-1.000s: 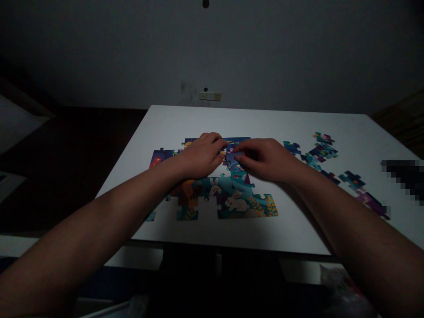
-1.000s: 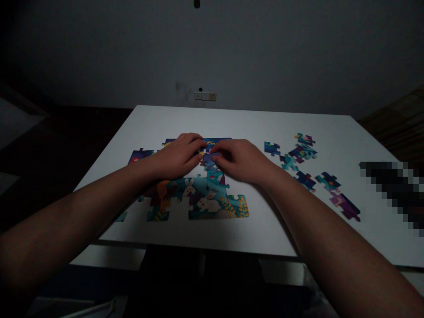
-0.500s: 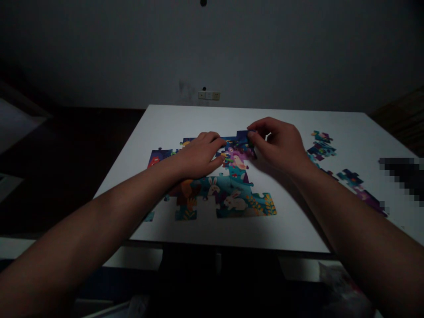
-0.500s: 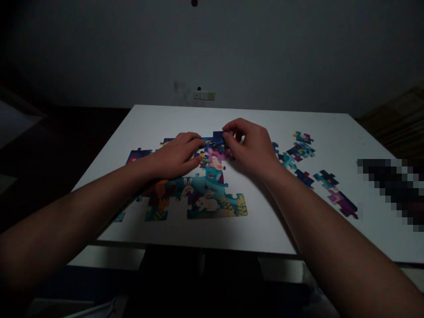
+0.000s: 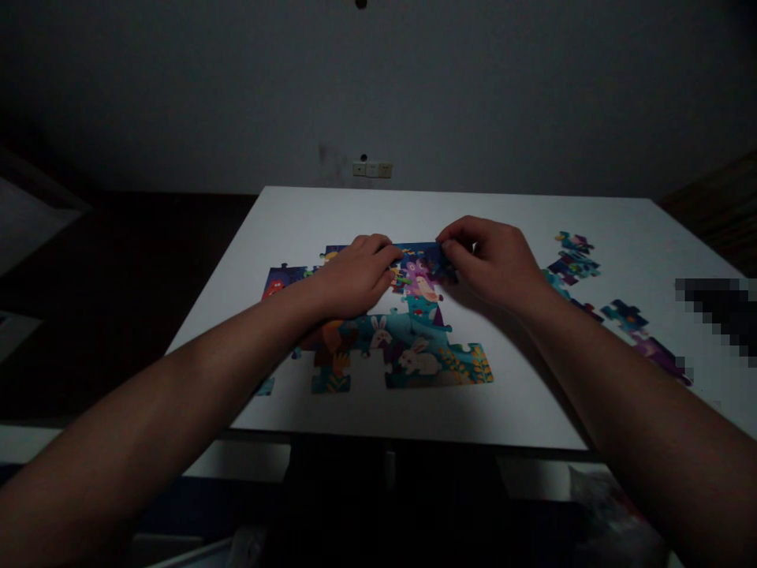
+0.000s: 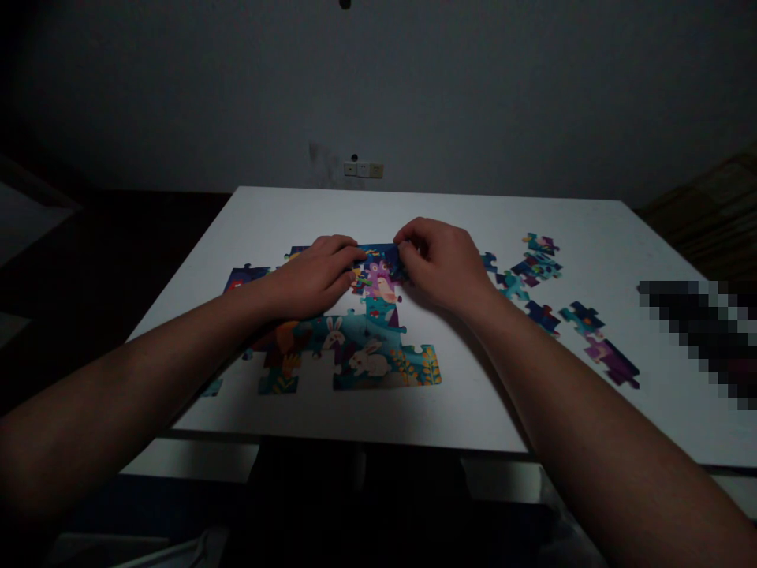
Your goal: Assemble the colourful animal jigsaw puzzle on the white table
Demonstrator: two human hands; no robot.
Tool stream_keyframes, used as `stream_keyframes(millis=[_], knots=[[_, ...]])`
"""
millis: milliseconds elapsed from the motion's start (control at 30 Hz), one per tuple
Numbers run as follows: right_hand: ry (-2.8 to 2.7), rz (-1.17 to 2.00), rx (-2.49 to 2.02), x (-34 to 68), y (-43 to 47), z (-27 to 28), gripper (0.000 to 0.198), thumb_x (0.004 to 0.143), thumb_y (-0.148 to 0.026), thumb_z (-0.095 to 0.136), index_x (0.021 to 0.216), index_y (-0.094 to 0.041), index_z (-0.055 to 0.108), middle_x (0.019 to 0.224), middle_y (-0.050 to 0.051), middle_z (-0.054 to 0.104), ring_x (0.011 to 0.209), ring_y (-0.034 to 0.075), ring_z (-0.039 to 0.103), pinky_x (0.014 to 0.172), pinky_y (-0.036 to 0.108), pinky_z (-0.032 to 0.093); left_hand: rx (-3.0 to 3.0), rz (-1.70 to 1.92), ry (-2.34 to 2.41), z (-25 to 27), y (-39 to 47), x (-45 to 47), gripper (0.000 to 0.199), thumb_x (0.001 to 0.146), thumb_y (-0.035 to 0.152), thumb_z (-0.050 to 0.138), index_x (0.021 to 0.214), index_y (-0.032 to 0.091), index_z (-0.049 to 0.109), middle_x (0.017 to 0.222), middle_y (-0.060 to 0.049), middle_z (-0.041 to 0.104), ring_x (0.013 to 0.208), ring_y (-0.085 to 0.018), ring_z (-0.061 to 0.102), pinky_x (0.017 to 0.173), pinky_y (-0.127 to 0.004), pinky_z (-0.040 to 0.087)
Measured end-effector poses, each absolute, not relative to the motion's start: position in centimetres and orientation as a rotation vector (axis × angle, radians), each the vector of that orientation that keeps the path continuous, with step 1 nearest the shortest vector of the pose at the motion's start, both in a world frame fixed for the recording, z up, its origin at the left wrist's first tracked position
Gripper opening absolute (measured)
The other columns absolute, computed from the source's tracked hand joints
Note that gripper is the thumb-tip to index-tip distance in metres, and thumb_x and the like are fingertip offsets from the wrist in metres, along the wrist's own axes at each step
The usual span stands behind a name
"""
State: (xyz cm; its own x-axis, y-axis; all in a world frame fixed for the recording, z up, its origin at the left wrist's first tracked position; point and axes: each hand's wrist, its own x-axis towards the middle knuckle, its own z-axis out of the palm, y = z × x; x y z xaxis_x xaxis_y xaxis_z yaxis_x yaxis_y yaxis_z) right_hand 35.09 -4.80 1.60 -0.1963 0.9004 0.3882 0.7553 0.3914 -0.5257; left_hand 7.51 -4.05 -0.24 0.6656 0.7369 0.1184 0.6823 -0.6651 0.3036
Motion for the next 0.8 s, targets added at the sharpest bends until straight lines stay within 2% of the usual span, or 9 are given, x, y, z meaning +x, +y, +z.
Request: stream_keyframes(millis=[467,667,800], knots=[[-2.07,0.321,-1.468,35.02,-5.15,2.11,0.023,0.1,-0.036,0.071,0.106,-0.027,0.091,0.093,0.007,0.088,0.08,0.028,0.075,0.077,0.042,0.051,2.679,0.311,1.133,-0.31,-3.84,7.43,0.062,0.113,0.044,0.053,0.166,0.013,0.067,0.168,-0.026,0.064,0.157,-0.043,0.058,0.137,-0.062,0.049],[-2.113,0.328,-1.451,34.97,-5.29,2.06,0.022,0.102,-0.038,0.072,0.105,-0.029,0.091,0.092,0.007,0.087,0.08,0.029,0.075,0.075,0.043,0.052,2.659,0.326,1.14,-0.13,-4.04,7.46,0.058,0.115,0.04,0.049,0.165,0.016,0.068,0.168,-0.024,0.064,0.158,-0.042,0.058,0.137,-0.061,0.049],[-2.129,0.332,-1.431,34.91,-5.37,1.98,0.023,0.104,-0.04,0.072,0.106,-0.029,0.091,0.092,0.007,0.088,0.081,0.029,0.074,0.073,0.042,0.051,2.64,0.357,1.14,-0.26,-4.02,7.37,0.057,0.115,0.035,0.049,0.166,0.02,0.068,0.168,-0.022,0.064,0.158,-0.042,0.058,0.136,-0.065,0.05]])
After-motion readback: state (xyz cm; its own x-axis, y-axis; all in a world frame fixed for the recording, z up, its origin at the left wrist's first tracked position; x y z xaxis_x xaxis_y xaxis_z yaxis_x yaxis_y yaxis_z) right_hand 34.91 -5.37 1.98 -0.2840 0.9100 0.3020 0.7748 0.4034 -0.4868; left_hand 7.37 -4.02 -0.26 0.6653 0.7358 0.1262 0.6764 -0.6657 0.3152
